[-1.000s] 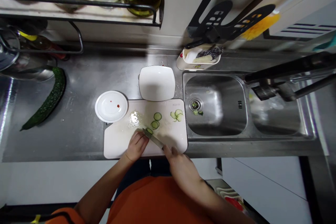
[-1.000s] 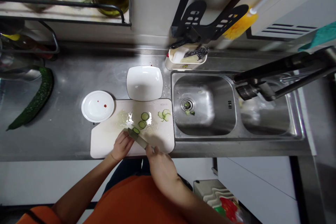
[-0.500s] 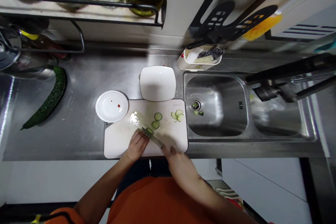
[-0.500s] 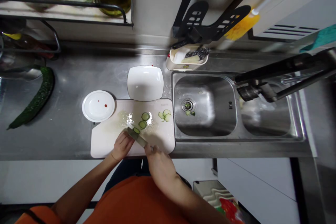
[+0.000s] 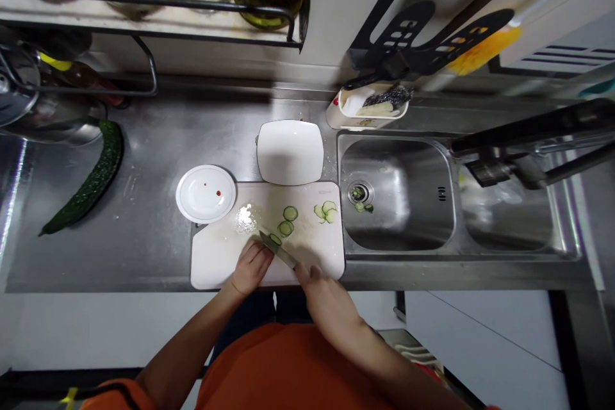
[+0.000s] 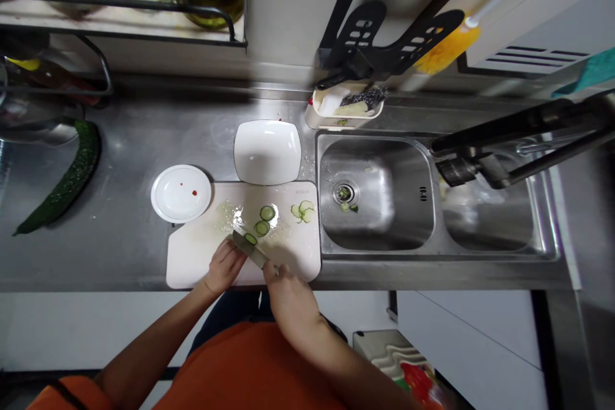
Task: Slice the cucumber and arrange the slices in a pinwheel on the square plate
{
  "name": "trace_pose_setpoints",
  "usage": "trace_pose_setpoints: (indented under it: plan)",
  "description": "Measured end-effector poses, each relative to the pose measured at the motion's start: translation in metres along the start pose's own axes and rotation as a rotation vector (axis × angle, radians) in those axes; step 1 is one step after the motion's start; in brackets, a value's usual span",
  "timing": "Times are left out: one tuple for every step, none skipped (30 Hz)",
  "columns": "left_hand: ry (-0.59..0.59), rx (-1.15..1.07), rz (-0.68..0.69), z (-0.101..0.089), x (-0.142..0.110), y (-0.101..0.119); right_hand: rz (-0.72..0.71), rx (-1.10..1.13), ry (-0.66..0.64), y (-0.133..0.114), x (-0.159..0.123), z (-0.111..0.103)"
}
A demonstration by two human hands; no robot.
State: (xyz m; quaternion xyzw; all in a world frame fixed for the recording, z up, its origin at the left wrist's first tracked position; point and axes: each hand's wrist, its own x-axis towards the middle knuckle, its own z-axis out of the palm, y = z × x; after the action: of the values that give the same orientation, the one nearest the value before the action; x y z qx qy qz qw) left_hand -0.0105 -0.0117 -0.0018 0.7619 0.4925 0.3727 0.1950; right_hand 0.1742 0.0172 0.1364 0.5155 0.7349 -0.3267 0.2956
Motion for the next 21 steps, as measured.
trace_pose_setpoints:
  plan:
    - [0.001,-0.004,-0.005,0.0000,0.0002,0.0002,-0.001,-0.001,0.001,-0.0001,-0.0001,0.0002]
    - [0.004,-0.008,-0.009,0.0001,0.0004,0.0004,0.000,-0.001,0.003,-0.0003,-0.0001,0.0004]
    - [0.006,-0.010,-0.012,0.0002,0.0006,0.0006,0.002,-0.002,0.007,-0.0004,-0.0001,0.0005]
    - [0.010,-0.012,-0.015,0.0003,0.0007,0.0007,0.001,0.000,0.011,-0.0005,0.0000,0.0006]
    - [0.015,-0.012,-0.017,0.0004,0.0008,0.0008,0.000,0.000,0.015,-0.0007,0.0002,0.0006]
    - [0.020,-0.010,-0.018,0.0005,0.0009,0.0008,0.000,-0.002,0.020,-0.0010,0.0004,0.0003]
    - [0.020,-0.009,-0.017,0.0006,0.0009,0.0008,0.001,-0.006,0.025,-0.0013,0.0007,-0.0003]
    - [0.021,-0.009,-0.012,0.0006,0.0009,0.0007,0.002,-0.010,0.027,-0.0018,0.0009,-0.0011]
    - [0.021,-0.008,-0.006,0.0006,0.0008,0.0005,0.004,-0.017,0.027,-0.0023,0.0012,-0.0021]
    - [0.021,-0.006,-0.002,0.0007,0.0006,0.0003,0.010,-0.025,0.027,-0.0028,0.0013,-0.0032]
    - [0.019,-0.003,-0.001,0.0008,0.0005,0.0000,0.015,-0.034,0.027,-0.0032,0.0014,-0.0041]
    - [0.019,0.001,0.000,0.0009,0.0003,-0.0003,0.018,-0.040,0.028,-0.0036,0.0015,-0.0048]
    - [0.020,0.006,0.001,0.0011,0.0000,-0.0006,0.019,-0.044,0.031,-0.0039,0.0016,-0.0051]
    - [0.022,0.010,-0.001,0.0013,-0.0002,-0.0008,0.020,-0.048,0.035,-0.0041,0.0016,-0.0051]
    - [0.023,0.011,-0.002,0.0015,-0.0004,-0.0010,0.021,-0.050,0.041,-0.0042,0.0017,-0.0047]
    - [0.024,0.009,-0.004,0.0017,-0.0005,-0.0011,0.022,-0.052,0.048,-0.0044,0.0018,-0.0041]
    - [0.024,0.006,-0.004,0.0019,-0.0007,-0.0012,0.024,-0.053,0.054,-0.0045,0.0021,-0.0035]
    - [0.023,0.001,-0.007,0.0019,-0.0008,-0.0012,0.025,-0.055,0.059,-0.0048,0.0024,-0.0031]
    - [0.021,-0.003,-0.009,0.0019,-0.0008,-0.0012,0.025,-0.054,0.060,-0.0051,0.0029,-0.0030]
    - [0.019,-0.008,-0.007,0.0018,-0.0009,-0.0012,0.026,-0.053,0.052,-0.0056,0.0034,-0.0032]
    - [0.019,-0.011,-0.005,0.0017,-0.0009,-0.0011,0.028,-0.050,0.045,-0.0061,0.0040,-0.0037]
